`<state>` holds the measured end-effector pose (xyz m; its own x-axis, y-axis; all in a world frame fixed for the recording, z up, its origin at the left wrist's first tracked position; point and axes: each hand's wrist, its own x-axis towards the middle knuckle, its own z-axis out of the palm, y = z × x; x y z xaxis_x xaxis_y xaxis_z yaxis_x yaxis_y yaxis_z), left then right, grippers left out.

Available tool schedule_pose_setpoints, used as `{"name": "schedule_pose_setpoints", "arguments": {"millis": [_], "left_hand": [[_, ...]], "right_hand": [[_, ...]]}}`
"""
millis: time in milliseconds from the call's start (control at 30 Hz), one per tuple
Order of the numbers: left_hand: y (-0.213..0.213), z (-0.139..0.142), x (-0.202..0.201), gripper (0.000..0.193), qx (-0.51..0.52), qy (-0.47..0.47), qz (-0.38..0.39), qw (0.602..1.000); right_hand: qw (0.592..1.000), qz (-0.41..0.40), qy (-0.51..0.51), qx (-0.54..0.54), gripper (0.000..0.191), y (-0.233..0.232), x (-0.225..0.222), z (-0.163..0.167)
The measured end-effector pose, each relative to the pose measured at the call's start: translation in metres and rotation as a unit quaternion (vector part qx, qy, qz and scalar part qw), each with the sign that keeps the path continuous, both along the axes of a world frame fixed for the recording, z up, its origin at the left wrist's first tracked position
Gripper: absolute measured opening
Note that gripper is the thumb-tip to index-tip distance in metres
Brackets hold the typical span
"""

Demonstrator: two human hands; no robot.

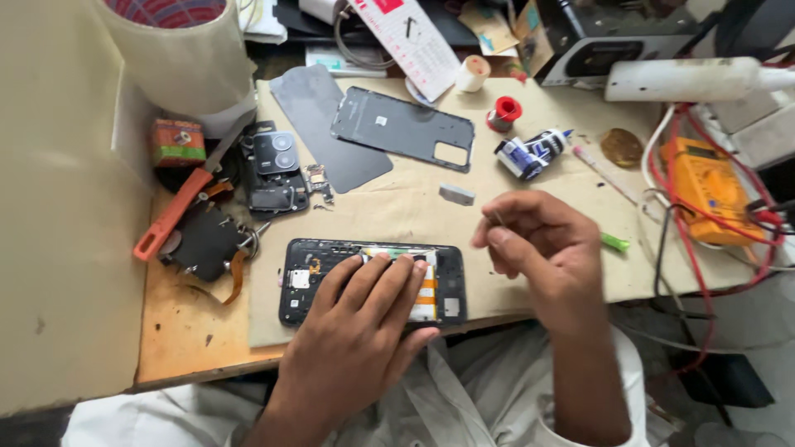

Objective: The person repairs an opened smartphone on a workbench, holding the phone steady with one hand while using a small metal pry tool with the other to work along the edge near the battery, then presses the battery area and repositions the phone on the bench.

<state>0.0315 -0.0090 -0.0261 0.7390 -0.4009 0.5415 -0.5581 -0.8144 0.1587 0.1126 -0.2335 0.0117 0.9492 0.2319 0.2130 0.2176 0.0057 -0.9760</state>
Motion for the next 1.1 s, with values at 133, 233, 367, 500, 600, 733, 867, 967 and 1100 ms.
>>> {"name": "schedule_pose_setpoints", "arguments": {"millis": [133,233,367,500,600,733,867,967,1100], "left_hand": [[0.000,0.001,-0.001,0.061,0.010,0.003,0.007,1.000],[0.000,-0.002,0.000,0.062,0.014,0.011,0.006,1.000],[0.001,-0.008,0.003,0.056,0.005,-0.003,0.000,1.000],[0.004,-0.016,-0.002,0.015,-0.042,-0.039,-0.013,0.998],[0.004,-0.028,-0.014,0.003,-0.132,0.045,0.007,0.990],[-0.010,-0.048,-0.019,0.003,-0.236,0.171,0.123,0.949],[-0.020,-0.043,-0.008,0.023,-0.081,0.018,0.162,0.983],[-0.017,-0.031,0.007,0.028,-0.012,0.055,0.124,0.991],[-0.017,-0.018,0.013,0.023,0.003,0.042,0.120,0.992]], "right_hand": [[0.978,-0.023,-0.056,-0.201,0.018,-0.012,-0.002,0.009],[0.941,-0.001,-0.077,-0.329,0.018,-0.015,-0.001,0.013],[0.917,0.028,-0.062,-0.393,0.019,-0.012,0.000,0.006],[0.918,0.037,-0.033,-0.393,0.017,-0.018,0.004,-0.012],[0.915,0.041,-0.014,-0.402,0.017,-0.031,0.009,-0.025],[0.867,-0.002,0.093,-0.489,0.018,-0.035,0.012,-0.043],[0.894,-0.046,0.050,-0.442,0.017,-0.025,0.005,-0.052],[0.918,0.037,-0.040,-0.394,0.013,-0.024,0.010,-0.046],[0.894,0.069,-0.064,-0.437,0.015,-0.023,0.021,-0.040]]}}
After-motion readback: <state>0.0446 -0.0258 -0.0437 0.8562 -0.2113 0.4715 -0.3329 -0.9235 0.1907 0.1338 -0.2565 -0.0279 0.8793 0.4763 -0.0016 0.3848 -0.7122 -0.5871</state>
